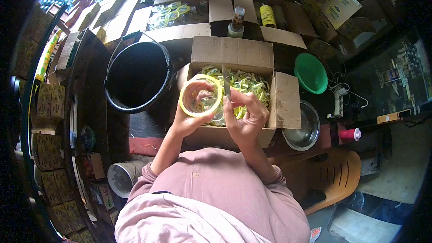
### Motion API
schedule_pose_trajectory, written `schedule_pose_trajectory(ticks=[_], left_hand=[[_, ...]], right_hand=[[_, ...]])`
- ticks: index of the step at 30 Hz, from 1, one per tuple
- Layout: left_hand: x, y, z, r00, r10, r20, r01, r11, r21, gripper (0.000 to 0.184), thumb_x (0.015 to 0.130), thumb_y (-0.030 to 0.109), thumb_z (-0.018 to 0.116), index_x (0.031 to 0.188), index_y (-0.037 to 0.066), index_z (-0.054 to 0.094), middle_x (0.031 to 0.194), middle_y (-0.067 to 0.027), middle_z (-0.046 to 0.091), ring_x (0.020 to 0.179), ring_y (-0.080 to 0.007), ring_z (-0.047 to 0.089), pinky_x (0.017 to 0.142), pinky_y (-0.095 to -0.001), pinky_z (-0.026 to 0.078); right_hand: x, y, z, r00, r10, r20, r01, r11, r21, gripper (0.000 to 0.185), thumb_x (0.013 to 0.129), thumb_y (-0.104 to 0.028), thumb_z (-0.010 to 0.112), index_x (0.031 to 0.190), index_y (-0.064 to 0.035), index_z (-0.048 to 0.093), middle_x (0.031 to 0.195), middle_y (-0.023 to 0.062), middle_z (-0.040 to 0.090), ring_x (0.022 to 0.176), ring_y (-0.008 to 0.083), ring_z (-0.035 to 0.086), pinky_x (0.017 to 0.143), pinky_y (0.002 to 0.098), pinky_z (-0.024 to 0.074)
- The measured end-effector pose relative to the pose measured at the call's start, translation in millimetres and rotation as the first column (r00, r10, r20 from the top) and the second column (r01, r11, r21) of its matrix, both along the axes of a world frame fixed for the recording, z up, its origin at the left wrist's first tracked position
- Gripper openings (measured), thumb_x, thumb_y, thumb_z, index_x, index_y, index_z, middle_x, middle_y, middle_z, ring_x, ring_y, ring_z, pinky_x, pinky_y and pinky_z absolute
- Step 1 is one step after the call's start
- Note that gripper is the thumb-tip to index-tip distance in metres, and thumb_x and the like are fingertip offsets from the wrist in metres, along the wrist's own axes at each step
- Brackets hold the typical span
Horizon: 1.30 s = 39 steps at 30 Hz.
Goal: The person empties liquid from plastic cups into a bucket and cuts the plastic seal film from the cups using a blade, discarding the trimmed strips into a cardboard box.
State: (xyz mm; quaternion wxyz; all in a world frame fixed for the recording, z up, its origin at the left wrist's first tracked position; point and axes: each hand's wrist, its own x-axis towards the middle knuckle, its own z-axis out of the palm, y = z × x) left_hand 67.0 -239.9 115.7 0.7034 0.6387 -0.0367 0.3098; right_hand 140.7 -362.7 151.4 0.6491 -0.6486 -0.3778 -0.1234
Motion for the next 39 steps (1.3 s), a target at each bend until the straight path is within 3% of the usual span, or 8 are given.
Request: schedule_pose_trajectory(ticks=[2,5,16,22,29,39], left_hand=[[-1,-1,1,0.999,-0.029,0.018,0.030,0.998,-0.050,0.065,0.066,0.005,0.071,0.119,0.004,0.034,0.115,-0.0094,0.042,0.106,-0.0185,0.045,0.087,-0.0319,0.039],[-1,-2,2,0.999,-0.033,0.019,0.034,0.999,-0.022,0.065,0.068,0.003,0.068,0.122,0.003,0.032,0.117,-0.0099,0.041,0.108,-0.0198,0.043,0.089,-0.0331,0.037],[2,0,1,0.999,-0.026,0.042,0.025,1.000,0.013,0.064,0.071,0.003,0.066,0.124,0.003,0.030,0.119,-0.0114,0.039,0.112,-0.0216,0.041,0.094,-0.0353,0.035],[2,-3,-3,0.997,-0.045,0.061,0.044,0.999,0.017,0.070,0.072,0.001,0.064,0.128,0.005,0.022,0.120,-0.0135,0.038,0.114,-0.0228,0.040,0.095,-0.0371,0.034],[0,-7,1,0.999,-0.007,0.045,0.007,1.000,-0.002,0.070,0.072,0.003,0.066,0.125,0.006,0.019,0.119,-0.0141,0.038,0.114,-0.0229,0.040,0.094,-0.0374,0.036],[0,-13,-1,0.998,0.038,0.040,-0.041,0.996,0.075,0.066,0.071,0.002,0.067,0.119,0.006,0.022,0.116,-0.0140,0.037,0.113,-0.0237,0.041,0.092,-0.0384,0.038]], right_hand=[[-2,-3,-4,1.000,-0.024,0.008,0.024,0.997,-0.074,0.025,0.068,0.009,0.062,0.091,0.0010,0.060,0.073,0.0041,0.056,0.064,0.0083,0.053,0.061,0.0201,0.0425],[-2,-1,-6,0.993,-0.090,0.080,0.096,0.993,-0.074,0.020,0.067,0.005,0.063,0.086,-0.0015,0.063,0.070,0.0063,0.061,0.057,0.0106,0.057,0.053,0.0216,0.0438],[-7,-5,-8,0.990,-0.104,0.096,0.109,0.993,-0.051,0.019,0.068,0.003,0.065,0.086,-0.0013,0.061,0.067,0.0059,0.058,0.055,0.0105,0.057,0.053,0.0220,0.0438],[-9,-3,-9,0.988,-0.118,0.102,0.122,0.992,-0.038,0.019,0.068,0.003,0.064,0.087,-0.0006,0.061,0.066,0.0053,0.057,0.055,0.0107,0.057,0.052,0.0218,0.0443],[-17,-5,-7,0.995,-0.058,0.082,0.061,0.997,-0.035,0.019,0.069,0.007,0.061,0.086,0.0019,0.056,0.072,0.0078,0.057,0.060,0.0102,0.054,0.057,0.0207,0.0436],[-19,-3,-6,0.983,-0.132,0.131,0.136,0.990,-0.028,0.022,0.067,0.007,0.063,0.088,0.0008,0.057,0.071,0.0073,0.056,0.059,0.0121,0.056,0.056,0.0222,0.0450]])
